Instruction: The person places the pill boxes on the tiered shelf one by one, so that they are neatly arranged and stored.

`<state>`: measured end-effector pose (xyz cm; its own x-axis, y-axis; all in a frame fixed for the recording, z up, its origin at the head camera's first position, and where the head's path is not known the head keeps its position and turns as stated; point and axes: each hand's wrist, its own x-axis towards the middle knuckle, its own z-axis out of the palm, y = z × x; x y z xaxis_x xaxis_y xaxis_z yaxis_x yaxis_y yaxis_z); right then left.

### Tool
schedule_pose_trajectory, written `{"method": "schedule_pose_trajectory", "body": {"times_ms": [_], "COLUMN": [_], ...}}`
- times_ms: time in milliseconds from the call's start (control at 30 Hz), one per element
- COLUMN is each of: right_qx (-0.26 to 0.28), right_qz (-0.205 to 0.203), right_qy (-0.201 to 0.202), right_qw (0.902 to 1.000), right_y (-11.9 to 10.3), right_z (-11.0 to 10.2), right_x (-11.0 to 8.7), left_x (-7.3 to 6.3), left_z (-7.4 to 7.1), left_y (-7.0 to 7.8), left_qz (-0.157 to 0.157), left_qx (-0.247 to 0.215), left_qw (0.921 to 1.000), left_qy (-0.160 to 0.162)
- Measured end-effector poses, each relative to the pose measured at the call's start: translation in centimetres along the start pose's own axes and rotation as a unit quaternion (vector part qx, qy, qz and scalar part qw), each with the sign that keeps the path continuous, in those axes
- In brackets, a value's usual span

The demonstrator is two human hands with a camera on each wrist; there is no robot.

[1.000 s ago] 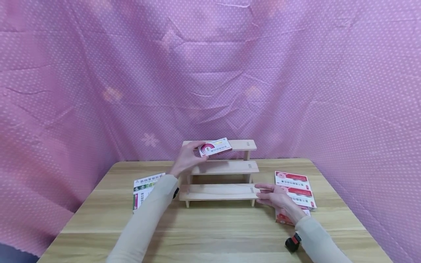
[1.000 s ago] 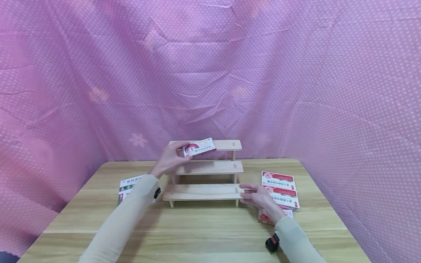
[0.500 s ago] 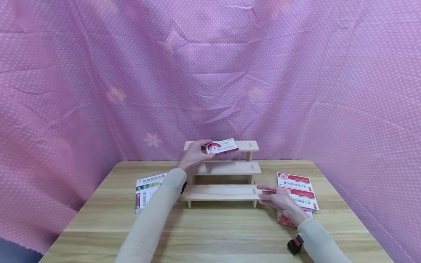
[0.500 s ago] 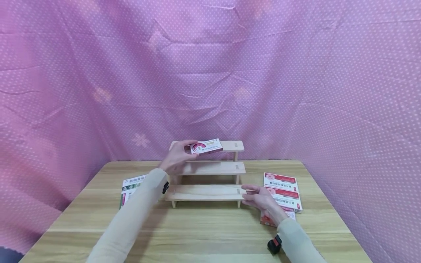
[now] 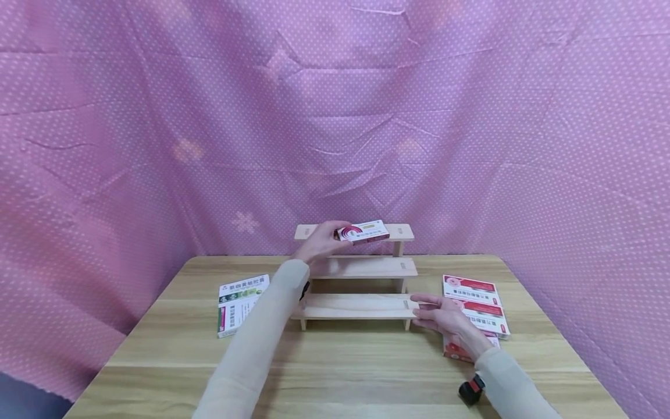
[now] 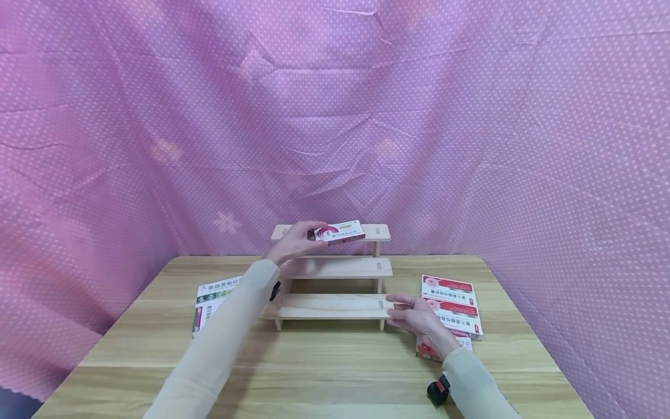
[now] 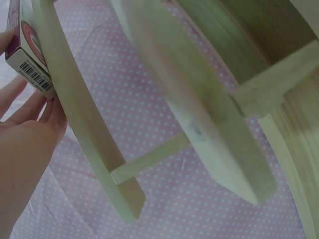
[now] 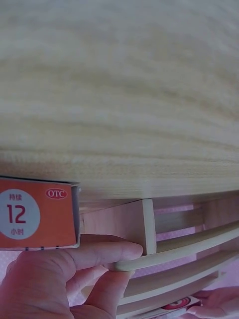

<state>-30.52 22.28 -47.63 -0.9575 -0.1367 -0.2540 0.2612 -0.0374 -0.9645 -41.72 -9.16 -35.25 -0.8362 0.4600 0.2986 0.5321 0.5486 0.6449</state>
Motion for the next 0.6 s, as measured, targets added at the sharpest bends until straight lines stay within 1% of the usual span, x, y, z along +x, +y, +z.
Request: {"method": "schedule_pose_trajectory", "body": {"times_ms": [67,167,267,367,500,600], "right_qx": [0.001,-0.002,-0.001,-0.003,-0.006,-0.006], "right_qz": [0.002,0.004,0.005,0.007,0.007,0.002], "right_qy": [0.004,0.006,0.009,0.008,0.002,-0.002], "right_qw": [1.0,1.0,0.9999,0.9999,1.0,1.0], "right_y": [0.0,0.0,-0.1,-0.1,0.0,0.0], "right_z": [0.0,0.0,0.0,0.0,0.0,-0.1], "right_x": [0.0,0.0,0.1,0.1,0.1,0.1], "left_x": [0.3,0.7,1.2,1.5,1.9,2.1], "left_z": [0.1,0.4,0.5,0.7,0.9,0.9], "left_y": [0.2,0.5,0.5,0.5,0.5,0.6], "left_qz": [-0.009,-0.013,-0.012,-0.007,0.001,-0.009], "left_qx": [-0.009,-0.019,-0.016,0.0,0.011,0.0], "left_qw": [0.9999,0.9997,0.9997,0.9999,0.9995,0.9992], "left_qy": [-0.005,-0.009,-0.012,-0.015,-0.029,-0.039]}}
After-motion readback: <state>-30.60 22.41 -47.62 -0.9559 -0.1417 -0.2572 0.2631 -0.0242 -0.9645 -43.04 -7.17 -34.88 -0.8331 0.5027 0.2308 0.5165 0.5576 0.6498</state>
